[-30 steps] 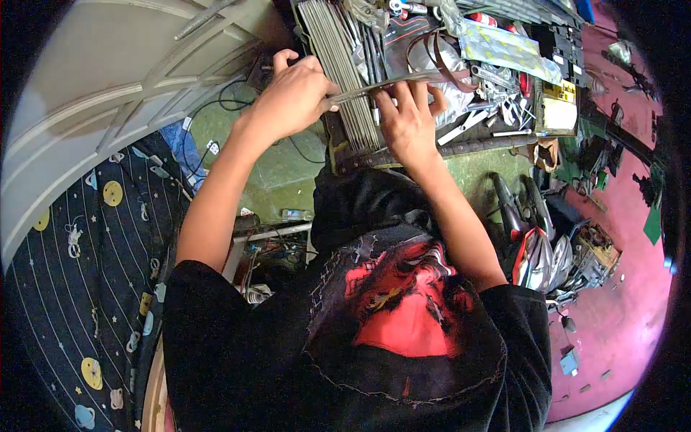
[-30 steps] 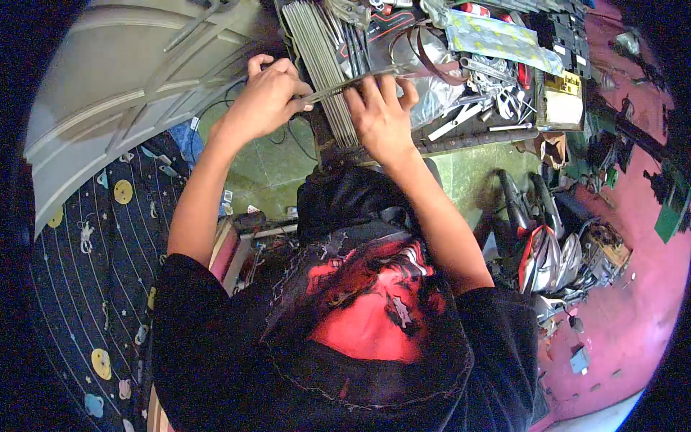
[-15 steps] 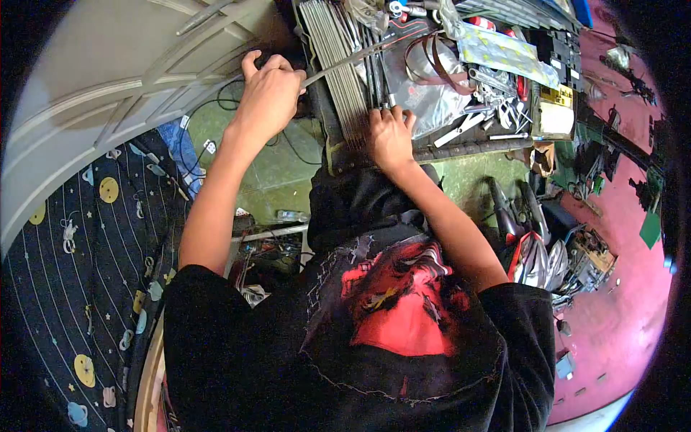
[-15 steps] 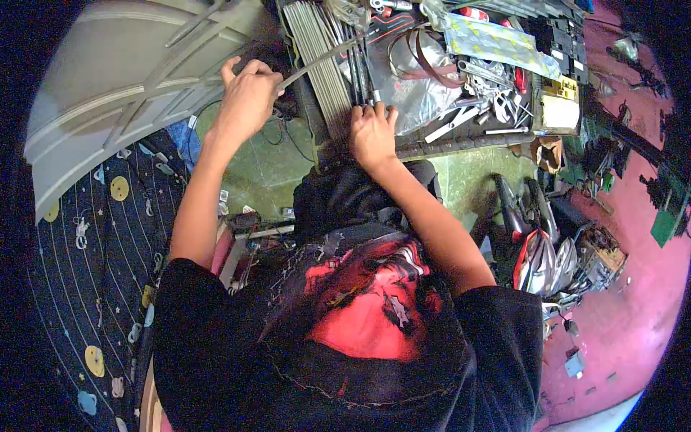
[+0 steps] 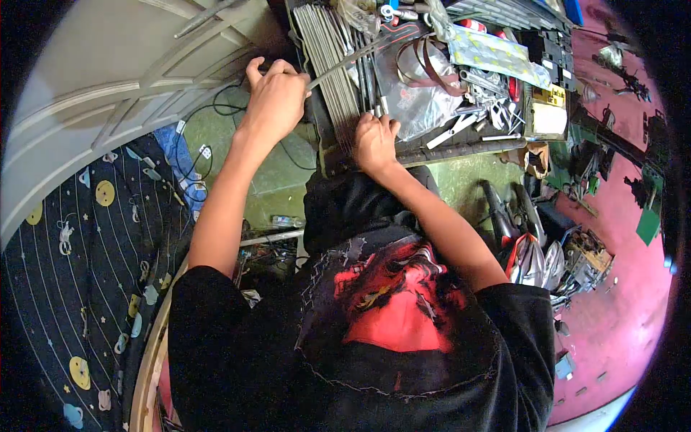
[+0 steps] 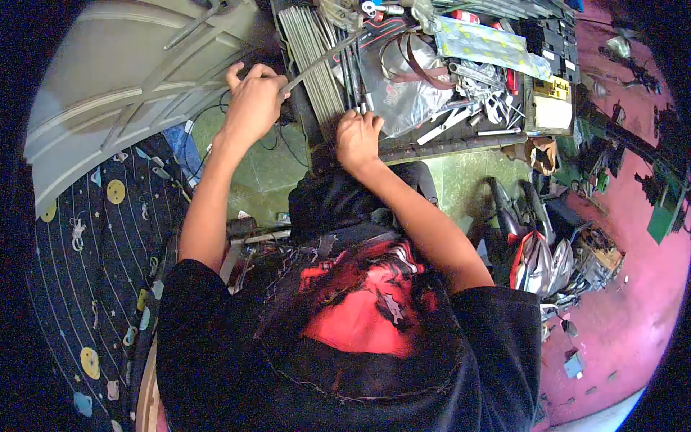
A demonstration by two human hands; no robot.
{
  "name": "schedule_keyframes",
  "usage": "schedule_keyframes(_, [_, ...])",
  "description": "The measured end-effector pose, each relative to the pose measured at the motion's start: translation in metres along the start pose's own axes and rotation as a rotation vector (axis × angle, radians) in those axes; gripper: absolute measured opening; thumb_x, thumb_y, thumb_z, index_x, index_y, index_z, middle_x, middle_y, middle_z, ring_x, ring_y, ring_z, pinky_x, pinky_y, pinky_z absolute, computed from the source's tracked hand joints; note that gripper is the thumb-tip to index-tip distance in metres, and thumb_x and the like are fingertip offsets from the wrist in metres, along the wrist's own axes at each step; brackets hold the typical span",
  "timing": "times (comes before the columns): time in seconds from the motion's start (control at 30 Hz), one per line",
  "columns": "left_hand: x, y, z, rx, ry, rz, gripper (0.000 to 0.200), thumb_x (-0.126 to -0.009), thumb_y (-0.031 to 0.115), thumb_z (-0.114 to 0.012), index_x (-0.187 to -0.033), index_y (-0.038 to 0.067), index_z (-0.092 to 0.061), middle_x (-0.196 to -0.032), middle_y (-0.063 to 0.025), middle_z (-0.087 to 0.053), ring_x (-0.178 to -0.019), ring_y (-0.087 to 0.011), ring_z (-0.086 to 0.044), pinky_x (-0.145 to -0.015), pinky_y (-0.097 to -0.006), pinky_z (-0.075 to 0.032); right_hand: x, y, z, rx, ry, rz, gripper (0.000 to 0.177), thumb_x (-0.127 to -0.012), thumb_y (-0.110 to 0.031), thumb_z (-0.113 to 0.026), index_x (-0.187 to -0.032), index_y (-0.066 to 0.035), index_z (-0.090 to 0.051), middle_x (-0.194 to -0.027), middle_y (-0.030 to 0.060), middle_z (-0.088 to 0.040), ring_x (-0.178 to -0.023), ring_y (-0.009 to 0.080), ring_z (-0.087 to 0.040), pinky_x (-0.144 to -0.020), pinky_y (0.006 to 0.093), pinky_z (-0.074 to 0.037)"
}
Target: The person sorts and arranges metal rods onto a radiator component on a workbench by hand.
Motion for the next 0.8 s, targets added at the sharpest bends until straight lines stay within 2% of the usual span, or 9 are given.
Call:
schedule_keyframes(0.17, [-0.003, 0.003, 0.002, -0.013, 0.031, -0.023, 0.011, -0.088, 0.007, -0.069, -0.094, 0.003, -0.078, -0.089, -0.0162, -0.071, -0.104, -0.0298, -0.063, -0.109, -0.064, -0.03, -0.001, 0.002, 0.0, -0.111, -0.016, -0.063, 0.023, -0.076, -0.009, -0.062, -0.098, 0.0, -0.063, -0.091, 0.0208, -0.071, -0.096, 0.0389, -0.062, -0.087, 0.0539, -0.04])
schedule_keyframes(0.27, [-0.003, 0.001, 0.005, 0.005, 0.047, -0.02, 0.01, -0.087, 0.008, -0.071, -0.093, 0.003, -0.077, -0.086, -0.0147, -0.071, -0.101, -0.029, -0.063, -0.108, -0.0628, -0.03, 0.003, 0.01, 0.007, -0.021, 0.096, -0.042, 0.021, -0.077, -0.009, -0.062, -0.096, -0.001, -0.064, -0.087, 0.02, -0.072, -0.094, 0.0383, -0.064, -0.087, 0.0539, -0.04])
schedule_keyframes(0.3, [-0.003, -0.001, 0.006, 0.02, 0.062, -0.019, 0.009, -0.087, 0.01, -0.071, -0.092, 0.004, -0.077, -0.086, -0.0136, -0.071, -0.1, -0.0286, -0.062, -0.108, -0.062, -0.03, 0.001, 0.016, 0.013, -0.042, 0.052, -0.063, 0.021, -0.078, -0.01, -0.062, -0.096, -0.001, -0.065, -0.087, 0.0199, -0.072, -0.093, 0.0377, -0.065, -0.087, 0.054, -0.04])
schedule_keyframes(0.4, [-0.004, -0.002, 0.008, 0.005, 0.109, -0.045, 0.009, -0.088, 0.011, -0.071, -0.092, 0.004, -0.076, -0.085, -0.011, -0.072, -0.102, -0.0281, -0.061, -0.107, -0.0604, -0.029, 0.002, 0.027, 0.038, -0.043, 0.022, -0.092, 0.018, -0.083, -0.01, -0.057, -0.095, -0.004, -0.069, -0.09, 0.0178, -0.073, -0.099, 0.0347, -0.063, -0.097, 0.0556, -0.038])
schedule_keyframes(0.43, [-0.005, -0.002, 0.008, 0.005, 0.11, -0.047, 0.009, -0.088, 0.011, -0.071, -0.092, 0.004, -0.076, -0.085, -0.011, -0.072, -0.102, -0.0281, -0.061, -0.107, -0.0604, -0.029, 0.003, 0.03, 0.048, -0.042, 0.024, -0.094, 0.018, -0.083, -0.01, -0.057, -0.095, -0.004, -0.069, -0.09, 0.0178, -0.073, -0.099, 0.0347, -0.063, -0.097, 0.0556, -0.038])
schedule_keyframes(0.5, [-0.007, -0.002, 0.011, -0.045, 0.114, -0.04, 0.012, -0.091, 0.009, -0.069, -0.1, 0.009, -0.076, -0.089, -0.004, -0.073, -0.101, -0.0236, -0.061, -0.11, -0.0562, -0.028, 0.008, 0.034, 0.069, -0.009, 0.12, -0.083, 0.017, -0.081, -0.008, -0.06, -0.095, -0.005, -0.069, -0.093, 0.0168, -0.073, -0.102, 0.0339, -0.062, -0.1, 0.0562, -0.037])
schedule_keyframes(0.6, [-0.011, 0.003, 0.018, -0.05, 0.148, -0.071, 0.01, -0.091, 0.011, -0.069, -0.099, 0.009, -0.076, -0.089, -0.0037, -0.073, -0.102, -0.0234, -0.061, -0.11, -0.0553, -0.028, 0.015, 0.044, 0.09, 0.045, 0.197, -0.105, 0.015, -0.08, -0.009, -0.064, -0.094, -0.006, -0.068, -0.093, 0.0157, -0.071, -0.101, 0.0355, -0.063, -0.099, 0.0556, -0.039])
schedule_keyframes(0.67, [-0.014, 0.007, 0.023, -0.056, 0.171, -0.091, 0.01, -0.091, 0.012, -0.07, -0.099, 0.009, -0.076, -0.089, -0.0034, -0.073, -0.102, -0.0231, -0.061, -0.11, -0.0553, -0.028, 0.021, 0.056, 0.1, 0.085, 0.173, -0.126, 0.024, -0.079, -0.009, -0.063, -0.102, -0.007, -0.07, -0.1, 0.0144, -0.069, -0.108, 0.0333, -0.059, -0.103, 0.0563, -0.036])
schedule_keyframes(0.8, [-0.017, 0.014, 0.028, -0.077, 0.221, -0.135, 0.01, -0.091, 0.015, -0.071, -0.098, 0.01, -0.076, -0.089, -0.0028, -0.073, -0.103, -0.0225, -0.061, -0.11, -0.0557, -0.028, 0.036, 0.06, 0.129, 0.186, 0.237, -0.099, 0.026, -0.08, -0.008, -0.063, -0.105, -0.009, -0.07, -0.099, 0.0128, -0.067, -0.107, 0.0327, -0.057, -0.102, 0.0553, -0.035])
Point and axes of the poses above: each hand's wrist, its own x-axis away from the middle knuckle, its own z-axis out of the back of the hand, y = z × x, the point moved 5 cm from there along -x, towards the middle knuckle
